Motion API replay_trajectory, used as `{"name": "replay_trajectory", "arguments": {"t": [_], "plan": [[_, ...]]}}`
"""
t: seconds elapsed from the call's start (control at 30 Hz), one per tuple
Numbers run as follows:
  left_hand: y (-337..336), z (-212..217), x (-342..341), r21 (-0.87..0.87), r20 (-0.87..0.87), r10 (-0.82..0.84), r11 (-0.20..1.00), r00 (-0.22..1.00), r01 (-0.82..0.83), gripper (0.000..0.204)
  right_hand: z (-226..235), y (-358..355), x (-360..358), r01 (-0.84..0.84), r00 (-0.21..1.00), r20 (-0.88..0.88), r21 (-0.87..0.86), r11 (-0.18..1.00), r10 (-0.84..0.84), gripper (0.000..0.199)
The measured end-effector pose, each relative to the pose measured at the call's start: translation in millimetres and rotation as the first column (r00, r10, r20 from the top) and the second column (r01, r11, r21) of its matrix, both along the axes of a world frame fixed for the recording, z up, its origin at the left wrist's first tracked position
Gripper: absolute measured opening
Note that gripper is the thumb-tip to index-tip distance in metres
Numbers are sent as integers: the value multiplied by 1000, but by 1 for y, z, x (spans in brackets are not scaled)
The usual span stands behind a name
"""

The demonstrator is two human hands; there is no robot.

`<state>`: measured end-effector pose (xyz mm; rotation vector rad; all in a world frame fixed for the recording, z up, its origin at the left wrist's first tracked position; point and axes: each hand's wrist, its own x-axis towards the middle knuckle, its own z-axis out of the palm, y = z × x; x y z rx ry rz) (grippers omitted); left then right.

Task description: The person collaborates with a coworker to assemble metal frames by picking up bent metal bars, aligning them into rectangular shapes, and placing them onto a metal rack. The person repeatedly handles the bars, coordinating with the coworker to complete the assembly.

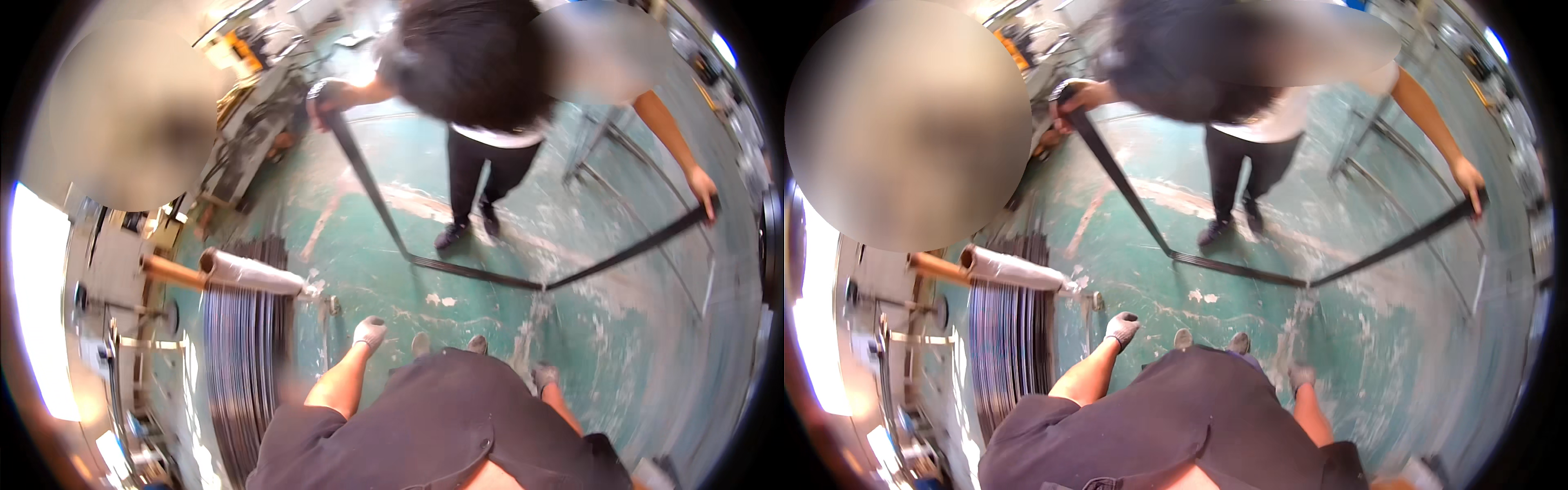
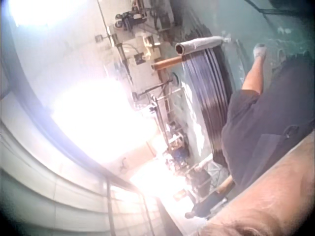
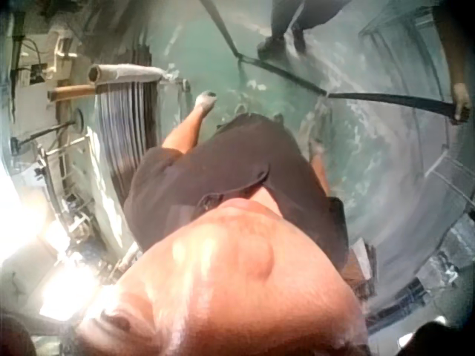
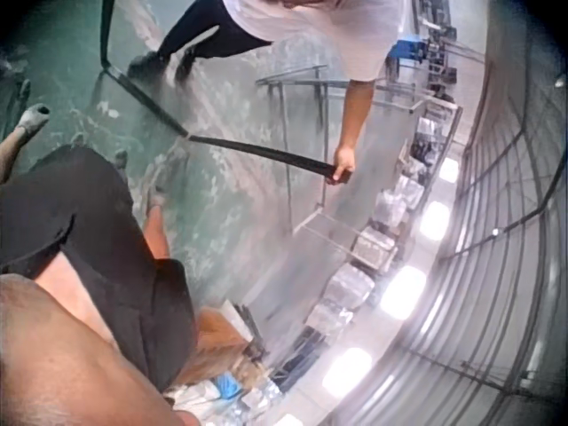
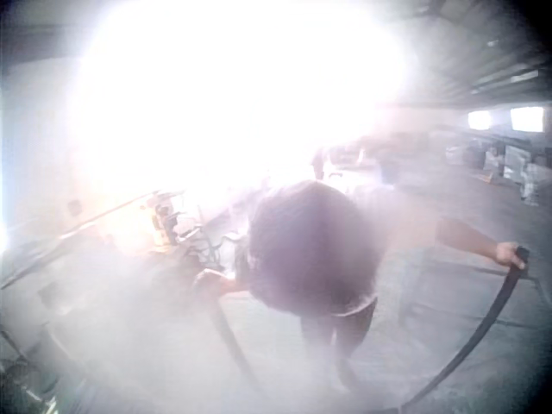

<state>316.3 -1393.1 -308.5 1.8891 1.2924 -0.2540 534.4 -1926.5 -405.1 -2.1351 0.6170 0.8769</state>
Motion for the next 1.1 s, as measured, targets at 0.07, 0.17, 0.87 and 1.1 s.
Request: {"name": "replay_trajectory", "arguments": {"t": [0.07,0.17,0.87,1.1], "plan": [[-2,3,19,-99,-65,-41,995,997,34,44,-79,-54,-24,-135,980,136,-92,987,147,40],[-2,-42,-4,-256,41,141,959,989,-126,44,-1,-8,-15,-406,903,32,-256,877,428,57],[-21,-25,33,-260,125,-48,962,991,80,43,45,-7,-9,-233,972,-33,-255,938,233,52],[-24,-19,22,-287,68,12,958,998,8,43,62,8,3,-172,983,24,-204,964,180,51]]}}
